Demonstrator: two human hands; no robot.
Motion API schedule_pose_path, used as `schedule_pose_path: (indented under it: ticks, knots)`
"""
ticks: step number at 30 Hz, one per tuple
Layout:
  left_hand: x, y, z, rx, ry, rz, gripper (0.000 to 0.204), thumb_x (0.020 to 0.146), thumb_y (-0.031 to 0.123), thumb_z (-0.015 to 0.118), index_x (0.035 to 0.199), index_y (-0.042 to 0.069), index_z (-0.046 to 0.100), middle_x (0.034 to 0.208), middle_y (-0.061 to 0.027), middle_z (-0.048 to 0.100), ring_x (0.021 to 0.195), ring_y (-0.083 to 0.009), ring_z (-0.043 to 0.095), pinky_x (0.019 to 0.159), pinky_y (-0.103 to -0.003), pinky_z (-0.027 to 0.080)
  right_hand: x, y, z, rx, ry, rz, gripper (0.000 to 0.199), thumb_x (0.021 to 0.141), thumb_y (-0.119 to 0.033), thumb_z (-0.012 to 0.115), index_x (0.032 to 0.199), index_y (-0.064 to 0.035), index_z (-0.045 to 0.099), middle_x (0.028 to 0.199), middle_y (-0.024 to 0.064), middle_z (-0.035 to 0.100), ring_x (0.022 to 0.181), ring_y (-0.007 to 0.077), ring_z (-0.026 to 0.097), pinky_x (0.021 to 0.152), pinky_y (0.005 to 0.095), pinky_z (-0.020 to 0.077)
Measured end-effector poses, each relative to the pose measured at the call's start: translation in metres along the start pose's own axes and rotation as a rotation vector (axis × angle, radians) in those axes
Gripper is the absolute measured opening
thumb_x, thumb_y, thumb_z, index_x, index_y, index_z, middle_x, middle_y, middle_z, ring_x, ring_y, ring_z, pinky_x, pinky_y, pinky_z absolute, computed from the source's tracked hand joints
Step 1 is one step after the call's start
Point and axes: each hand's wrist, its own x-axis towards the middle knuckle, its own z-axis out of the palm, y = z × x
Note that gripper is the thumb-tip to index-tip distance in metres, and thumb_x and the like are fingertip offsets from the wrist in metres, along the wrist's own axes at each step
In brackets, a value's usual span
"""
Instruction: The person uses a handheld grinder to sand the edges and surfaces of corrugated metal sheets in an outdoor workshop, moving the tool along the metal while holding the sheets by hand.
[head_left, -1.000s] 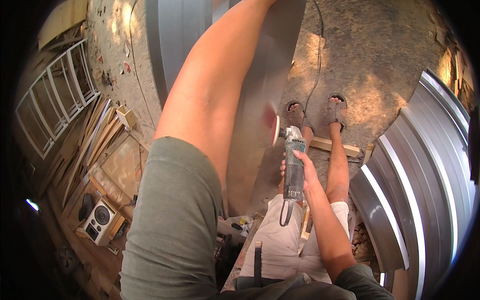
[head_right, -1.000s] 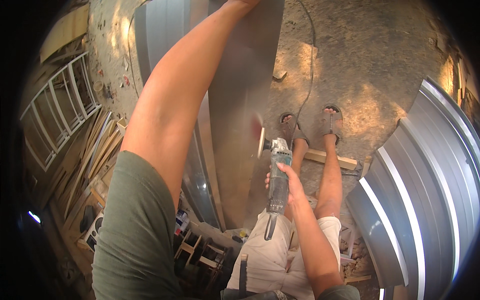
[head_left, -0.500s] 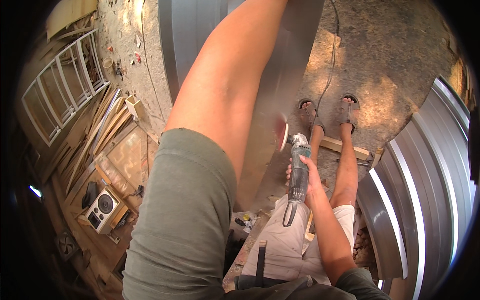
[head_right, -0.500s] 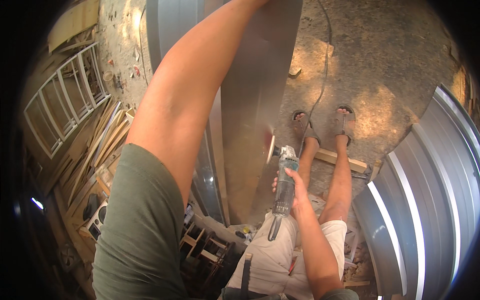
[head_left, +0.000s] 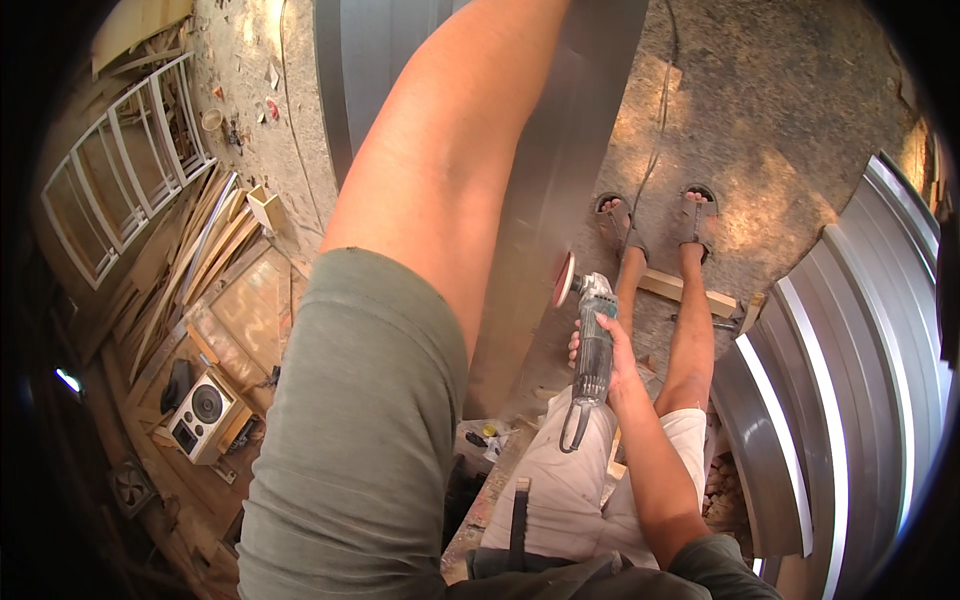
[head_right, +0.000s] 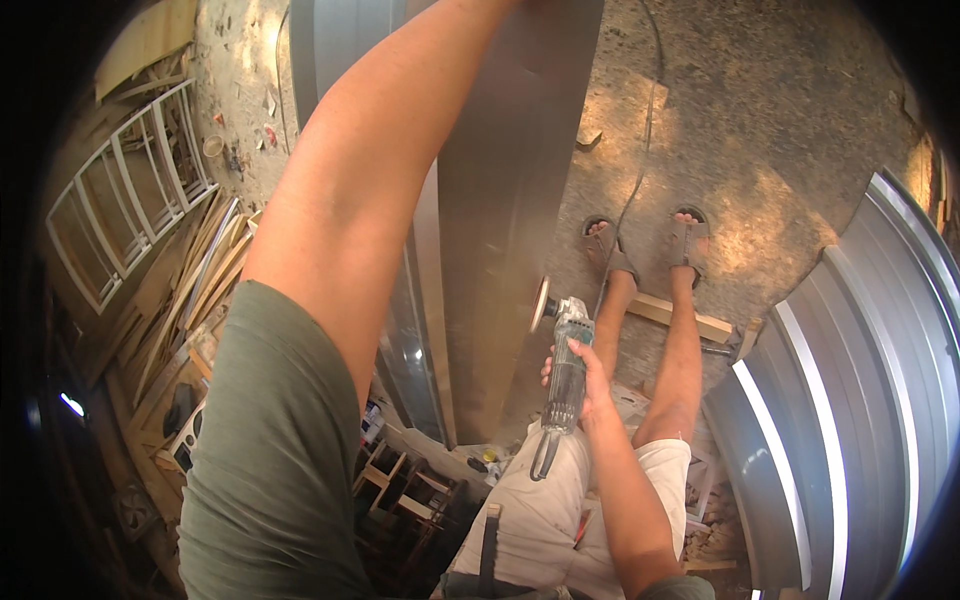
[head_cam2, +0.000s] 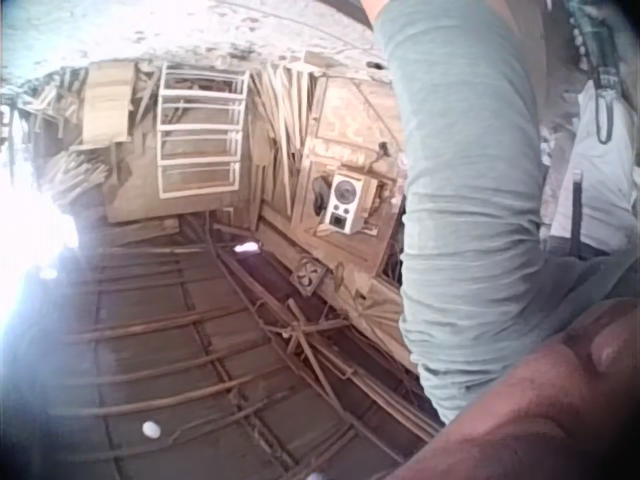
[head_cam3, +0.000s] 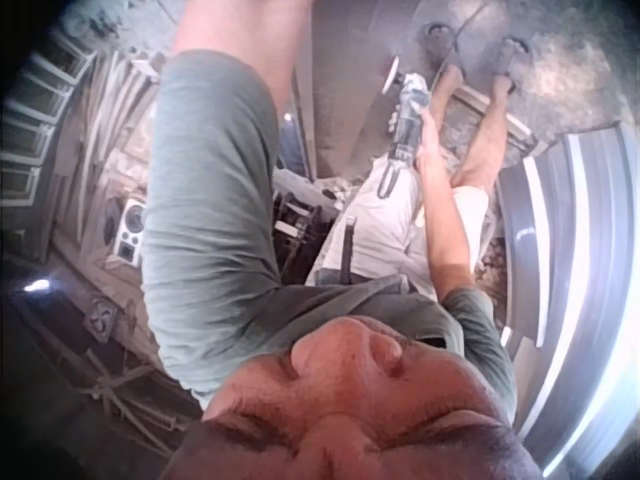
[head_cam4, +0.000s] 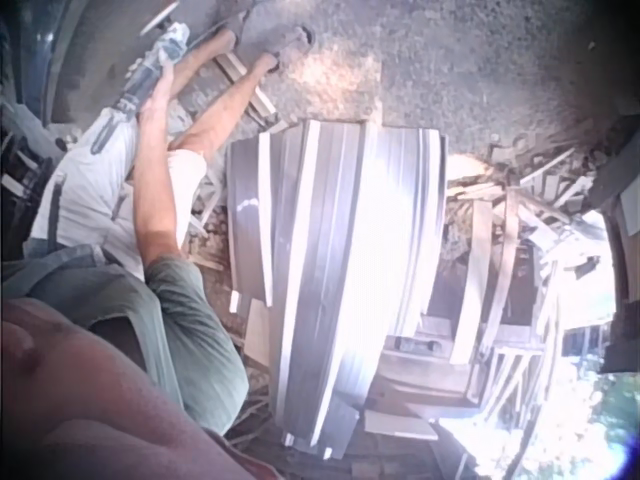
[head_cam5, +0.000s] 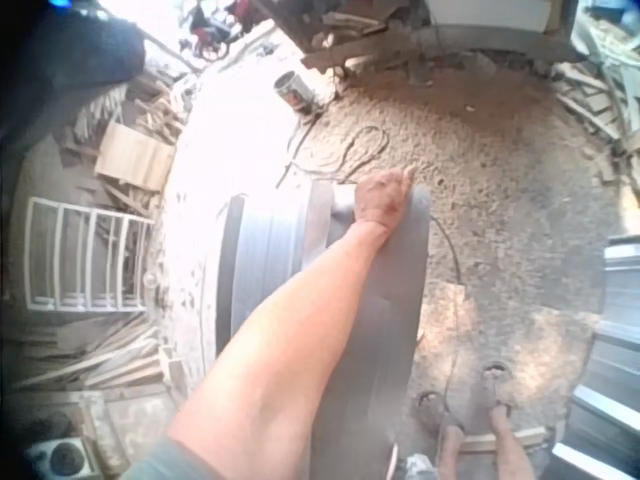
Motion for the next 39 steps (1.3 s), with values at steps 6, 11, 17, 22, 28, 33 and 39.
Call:
schedule_pose_path:
  ticks: [6,11,17,22,28,33,39]
  knots:
    - [0.0,0.007,-0.027,0.005,-0.166,-0.053,0.044,0.101,0.044,0.058,0.08,0.007,0.071,0.085,-0.0168,0.073,0.083,-0.0373,0.069,0.078,-0.05,0.052,-0.041,-0.018,0.001,-0.014,-0.036,-0.132,0.05,0.089,-0.038,0.071,0.12,-0.0009,0.057,0.094,0.0146,0.062,0.08,0.0263,0.065,0.072,0.0397,0.0576]
    - [-0.025,0.017,-0.068,0.014,0.069,0.011,0.048,0.098,0.049,0.062,0.122,0.008,0.061,0.129,-0.0176,0.062,0.12,-0.0353,0.056,0.098,-0.052,0.042,-0.087,-0.05,0.019,-0.055,-0.081,-0.239,0.05,0.091,-0.037,0.068,0.122,0.0005,0.057,0.095,0.0152,0.063,0.081,0.0253,0.064,0.072,0.0393,0.0572]
    - [-0.161,0.068,-0.219,-0.127,0.224,-0.265,0.034,0.098,0.04,0.068,0.096,0.006,0.074,0.088,-0.0107,0.072,0.081,-0.0289,0.068,0.076,-0.042,0.052,-0.151,-0.057,0.034,-0.175,-0.142,-0.355,0.054,0.092,-0.037,0.066,0.127,0.0028,0.054,0.098,0.0154,0.062,0.083,0.0251,0.064,0.073,0.0393,0.0578]
    - [-0.397,0.131,-0.376,-0.343,-0.411,-1.0,0.024,0.098,0.028,0.07,0.097,0.004,0.069,0.088,-0.0149,0.068,0.08,-0.0317,0.066,0.071,-0.042,0.051,-0.192,-0.047,0.038,-0.269,-0.143,-0.41,0.055,0.093,-0.036,0.067,0.129,0.0037,0.053,0.097,0.0157,0.063,0.083,0.0259,0.065,0.071,0.0399,0.0598]
    - [-0.608,0.187,-0.451,-0.321,-1.078,-1.137,0.028,0.09,0.034,0.075,0.099,0.007,0.075,0.096,-0.0163,0.075,0.095,-0.0373,0.071,0.084,-0.046,0.055,-0.192,0.011,0.012,-0.35,-0.095,-0.495,0.051,0.092,-0.035,0.07,0.124,0.0026,0.055,0.094,0.0153,0.065,0.077,0.0241,0.068,0.068,0.0383,0.0618]
    - [-0.656,0.194,-0.445,-0.338,-1.159,-0.872,0.026,0.088,0.03,0.076,0.106,0.01,0.076,0.101,-0.0162,0.076,0.097,-0.0379,0.071,0.086,-0.048,0.055,-0.171,0.086,-0.027,-0.334,-0.074,-0.5,0.048,0.091,-0.035,0.071,0.119,0.0018,0.058,0.093,0.0148,0.065,0.076,0.0238,0.069,0.068,0.0386,0.062]
    - [-0.592,0.143,-0.38,-0.299,-1.067,-0.505,0.03,0.09,0.023,0.071,0.119,0.015,0.068,0.107,-0.0184,0.074,0.101,-0.0405,0.07,0.086,-0.052,0.055,-0.141,0.136,-0.058,-0.333,-0.137,-0.551,0.046,0.092,-0.035,0.071,0.117,0.0017,0.059,0.093,0.0144,0.066,0.077,0.0247,0.069,0.069,0.0393,0.0625]
